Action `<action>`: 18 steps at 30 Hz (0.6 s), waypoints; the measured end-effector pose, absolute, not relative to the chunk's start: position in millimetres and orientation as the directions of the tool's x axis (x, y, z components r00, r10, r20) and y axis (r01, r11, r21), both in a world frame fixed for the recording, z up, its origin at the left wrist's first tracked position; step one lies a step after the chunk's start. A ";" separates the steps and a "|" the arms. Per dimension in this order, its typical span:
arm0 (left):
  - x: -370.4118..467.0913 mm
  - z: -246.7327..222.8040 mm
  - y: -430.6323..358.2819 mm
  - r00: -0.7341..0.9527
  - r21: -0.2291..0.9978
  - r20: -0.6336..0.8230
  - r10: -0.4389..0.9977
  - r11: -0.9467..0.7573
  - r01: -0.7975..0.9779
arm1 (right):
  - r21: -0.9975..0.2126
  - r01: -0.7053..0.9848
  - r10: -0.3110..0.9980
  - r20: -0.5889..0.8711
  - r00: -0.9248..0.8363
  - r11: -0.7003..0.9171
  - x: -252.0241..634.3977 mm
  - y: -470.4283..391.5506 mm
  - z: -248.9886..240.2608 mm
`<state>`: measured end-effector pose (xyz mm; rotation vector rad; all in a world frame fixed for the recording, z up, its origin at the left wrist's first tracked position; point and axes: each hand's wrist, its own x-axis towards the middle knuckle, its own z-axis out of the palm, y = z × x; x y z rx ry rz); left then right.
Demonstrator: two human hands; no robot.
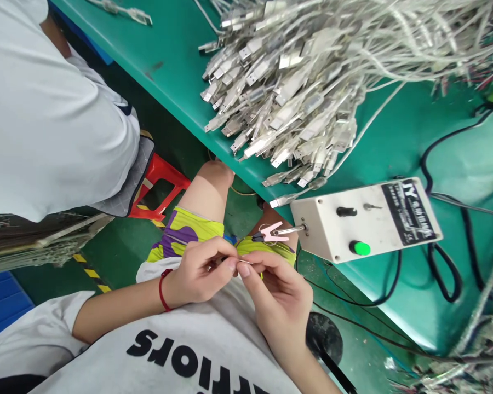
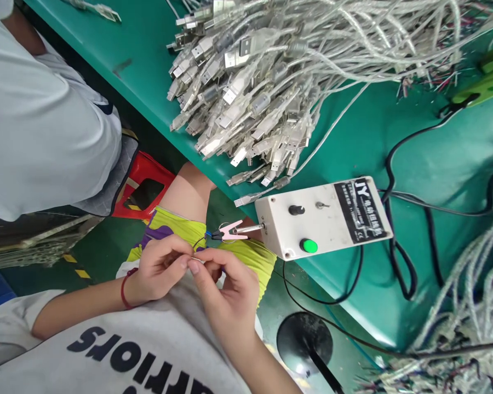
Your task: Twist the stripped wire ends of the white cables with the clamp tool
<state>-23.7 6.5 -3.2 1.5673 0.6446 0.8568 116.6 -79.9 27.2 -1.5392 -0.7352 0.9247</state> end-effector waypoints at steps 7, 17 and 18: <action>-28.9 -12.8 0.1 0.600 0.999 0.038 0.799 -0.022 -0.033 | -0.981 -0.081 0.821 -0.194 0.537 -0.179 118.2 -77.1 23.4; -23.1 -22.9 -2.7 0.521 0.996 -0.061 0.851 0.083 -0.019 | -0.948 -0.187 0.778 -0.317 0.543 -0.256 122.7 -78.1 6.1; -22.0 -24.1 -2.9 0.511 0.996 -0.063 0.857 0.088 -0.025 | -0.943 -0.222 0.763 -0.330 0.556 -0.246 124.1 -77.3 2.5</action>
